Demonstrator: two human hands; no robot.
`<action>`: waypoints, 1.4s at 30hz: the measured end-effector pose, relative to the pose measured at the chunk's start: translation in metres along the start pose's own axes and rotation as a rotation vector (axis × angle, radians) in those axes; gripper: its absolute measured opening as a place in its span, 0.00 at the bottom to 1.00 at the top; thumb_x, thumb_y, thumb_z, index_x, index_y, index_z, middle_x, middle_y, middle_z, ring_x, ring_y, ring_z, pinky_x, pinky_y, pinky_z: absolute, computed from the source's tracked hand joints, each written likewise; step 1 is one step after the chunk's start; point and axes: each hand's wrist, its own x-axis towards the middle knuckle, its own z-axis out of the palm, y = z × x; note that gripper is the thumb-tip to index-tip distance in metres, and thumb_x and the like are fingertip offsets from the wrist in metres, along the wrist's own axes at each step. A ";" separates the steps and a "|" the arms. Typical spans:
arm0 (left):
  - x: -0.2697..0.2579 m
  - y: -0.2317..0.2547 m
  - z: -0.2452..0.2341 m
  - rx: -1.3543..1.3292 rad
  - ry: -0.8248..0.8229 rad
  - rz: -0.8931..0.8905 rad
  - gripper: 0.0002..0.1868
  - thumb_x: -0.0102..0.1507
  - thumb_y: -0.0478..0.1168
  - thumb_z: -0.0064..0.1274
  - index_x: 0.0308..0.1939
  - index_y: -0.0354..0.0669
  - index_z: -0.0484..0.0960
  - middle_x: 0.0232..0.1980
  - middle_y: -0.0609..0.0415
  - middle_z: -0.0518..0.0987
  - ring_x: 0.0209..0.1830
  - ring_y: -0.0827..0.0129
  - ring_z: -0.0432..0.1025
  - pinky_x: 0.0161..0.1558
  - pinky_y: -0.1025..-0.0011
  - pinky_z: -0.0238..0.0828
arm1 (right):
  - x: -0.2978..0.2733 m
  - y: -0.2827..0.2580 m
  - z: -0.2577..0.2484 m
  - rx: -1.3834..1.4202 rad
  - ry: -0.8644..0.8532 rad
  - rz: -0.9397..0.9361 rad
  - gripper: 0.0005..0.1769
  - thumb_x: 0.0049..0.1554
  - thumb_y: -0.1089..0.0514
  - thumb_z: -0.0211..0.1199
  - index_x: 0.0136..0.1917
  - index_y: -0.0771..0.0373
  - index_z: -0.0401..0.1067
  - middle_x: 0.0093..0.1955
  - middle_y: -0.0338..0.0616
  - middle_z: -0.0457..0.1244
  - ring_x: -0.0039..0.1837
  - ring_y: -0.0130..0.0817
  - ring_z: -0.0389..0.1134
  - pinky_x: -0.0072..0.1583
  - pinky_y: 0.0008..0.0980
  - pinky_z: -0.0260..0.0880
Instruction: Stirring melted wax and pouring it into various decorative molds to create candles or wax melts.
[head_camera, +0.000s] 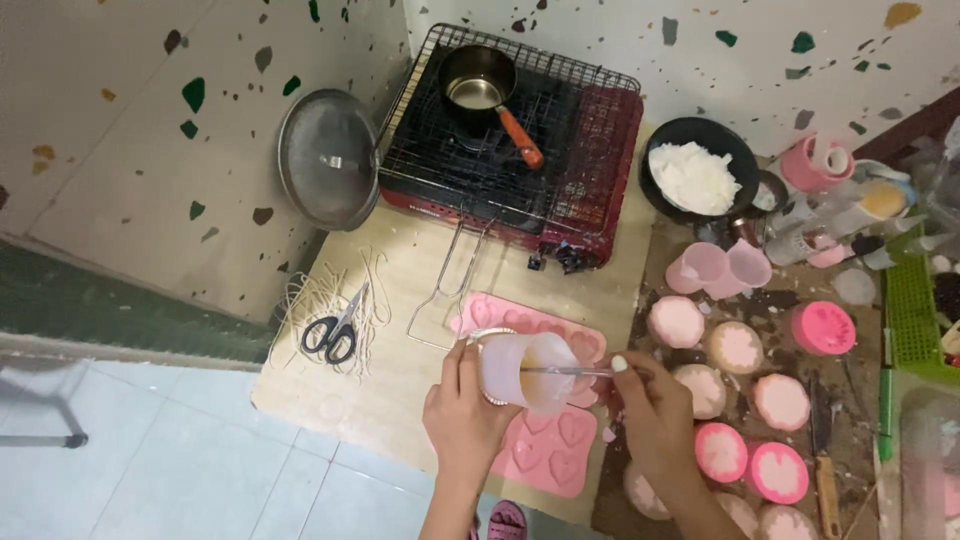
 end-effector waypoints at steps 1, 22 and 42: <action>-0.003 -0.001 0.000 0.002 -0.003 -0.004 0.50 0.32 0.50 0.78 0.57 0.40 0.75 0.61 0.49 0.77 0.41 0.55 0.78 0.36 0.60 0.73 | 0.004 0.008 -0.004 -0.002 -0.003 0.004 0.14 0.64 0.58 0.55 0.53 0.69 0.76 0.36 0.48 0.70 0.35 0.30 0.64 0.37 0.29 0.64; -0.041 -0.007 -0.008 -0.066 0.003 -0.351 0.46 0.35 0.48 0.76 0.55 0.44 0.73 0.53 0.50 0.76 0.44 0.50 0.78 0.38 0.57 0.76 | 0.042 -0.013 -0.032 0.362 -0.107 0.082 0.13 0.65 0.57 0.52 0.49 0.69 0.71 0.39 0.44 0.66 0.37 0.30 0.66 0.38 0.30 0.65; -0.058 -0.022 -0.024 -0.070 -0.001 -0.564 0.46 0.33 0.49 0.78 0.53 0.50 0.74 0.51 0.56 0.78 0.49 0.54 0.76 0.40 0.58 0.76 | 0.119 0.035 0.017 0.337 -0.117 0.023 0.12 0.66 0.55 0.56 0.52 0.68 0.71 0.39 0.48 0.67 0.37 0.34 0.68 0.36 0.31 0.69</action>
